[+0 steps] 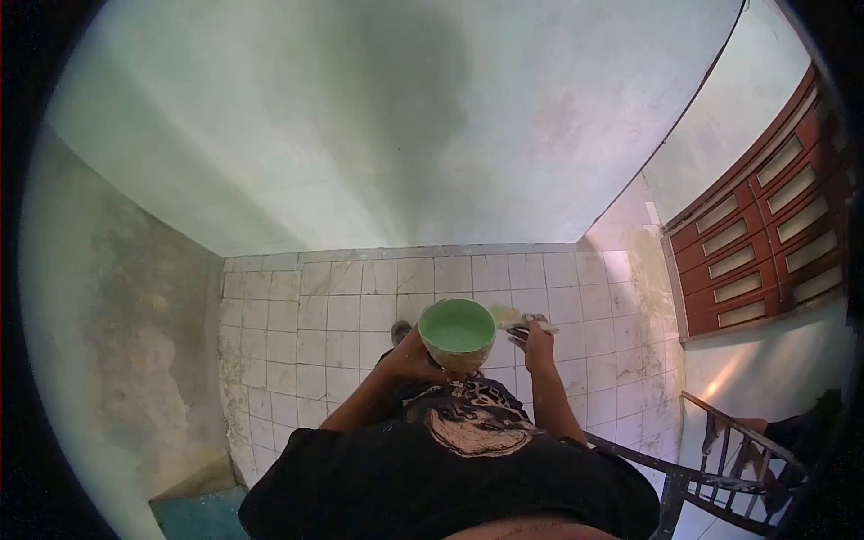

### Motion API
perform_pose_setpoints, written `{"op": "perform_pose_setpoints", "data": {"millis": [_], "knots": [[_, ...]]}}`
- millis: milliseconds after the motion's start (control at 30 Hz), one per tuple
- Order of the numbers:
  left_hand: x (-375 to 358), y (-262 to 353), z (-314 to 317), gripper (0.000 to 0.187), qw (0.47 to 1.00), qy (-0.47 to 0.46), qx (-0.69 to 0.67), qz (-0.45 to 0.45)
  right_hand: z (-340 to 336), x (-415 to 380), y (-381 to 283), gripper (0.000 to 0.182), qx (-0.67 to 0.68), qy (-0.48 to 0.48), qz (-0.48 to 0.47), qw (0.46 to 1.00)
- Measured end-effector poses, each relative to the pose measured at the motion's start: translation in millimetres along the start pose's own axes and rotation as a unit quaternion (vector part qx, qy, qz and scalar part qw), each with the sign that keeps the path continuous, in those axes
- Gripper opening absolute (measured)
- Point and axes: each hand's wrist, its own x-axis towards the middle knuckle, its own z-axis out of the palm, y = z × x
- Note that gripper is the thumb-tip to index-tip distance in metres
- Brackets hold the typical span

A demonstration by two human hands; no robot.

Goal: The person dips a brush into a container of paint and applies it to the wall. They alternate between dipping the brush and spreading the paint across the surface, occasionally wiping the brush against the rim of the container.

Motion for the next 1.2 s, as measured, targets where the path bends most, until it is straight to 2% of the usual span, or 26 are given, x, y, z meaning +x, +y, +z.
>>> {"op": "perform_pose_setpoints", "data": {"millis": [33,100,133,200,233,300,500,567,633,667,767,900,967,1000,1033,1067,1100,1133,1200], "knots": [[-2,1,2,0.085,1.000,0.003,0.005,0.001,-4,-5,5,0.017,0.002,-0.006,0.001,1.000],[-2,2,3,0.084,0.993,-0.009,0.119,0.003,-12,-13,12,0.020,0.001,-0.008,0.006,1.000],[-2,2,3,0.084,0.993,-0.010,0.119,0.005,-15,-15,12,0.020,0.002,-0.008,0.004,1.000],[-4,1,1,0.100,0.997,-0.019,0.066,-0.028,-17,-19,12,0.019,0.045,0.005,-0.006,0.999],[-5,-1,-1,0.100,0.998,-0.017,0.062,-0.024,-17,-20,10,0.019,0.040,0.005,-0.009,0.999],[-14,-8,3,0.107,0.980,-0.033,0.198,0.006,-22,-31,0,0.021,0.024,0.005,-0.038,0.999],[-19,-16,-6,0.110,0.987,-0.008,0.141,0.080,-2,-33,-49,0.025,0.032,-0.036,-0.123,0.991],[-22,-17,-8,0.110,0.979,-0.010,0.168,0.113,8,-37,-60,0.026,0.041,-0.045,-0.137,0.989],[-26,-23,-10,0.110,0.984,-0.008,0.129,0.119,19,-41,-66,0.027,0.055,-0.049,-0.147,0.986],[-28,-20,-8,0.110,0.980,0.000,0.162,0.114,23,-45,-69,0.027,0.069,-0.050,-0.136,0.987],[-29,-36,-13,0.111,0.983,0.011,0.138,0.121,30,-51,-72,0.028,0.094,-0.043,-0.115,0.988],[-32,-19,-21,0.112,0.986,0.039,0.138,0.085,33,-50,-101,0.029,0.110,-0.011,-0.157,0.981],[-29,-12,-30,0.111,0.985,0.027,0.158,0.068,37,-62,-129,0.030,0.119,-0.082,-0.243,0.959],[-27,-6,-34,0.114,0.981,0.019,0.183,0.058,34,-65,-146,0.030,0.081,-0.132,-0.286,0.946],[-26,-2,-39,0.118,0.977,0.010,0.207,0.047,45,-85,-164,0.032,0.024,-0.090,-0.325,0.941],[-25,5,-40,0.112,0.972,0.014,0.225,0.059,36,-79,-173,0.038,0.031,-0.166,-0.390,0.905],[-23,11,-42,0.107,0.967,0.016,0.244,0.071,42,-88,-186,0.041,0.022,-0.196,-0.424,0.884],[-21,14,-43,0.106,0.964,0.020,0.252,0.083,53,-105,-200,0.038,-0.010,-0.270,-0.455,0.849],[-17,21,-44,0.105,0.960,0.022,0.267,0.087,51,-107,-217,0.041,-0.046,-0.332,-0.462,0.821]]}}
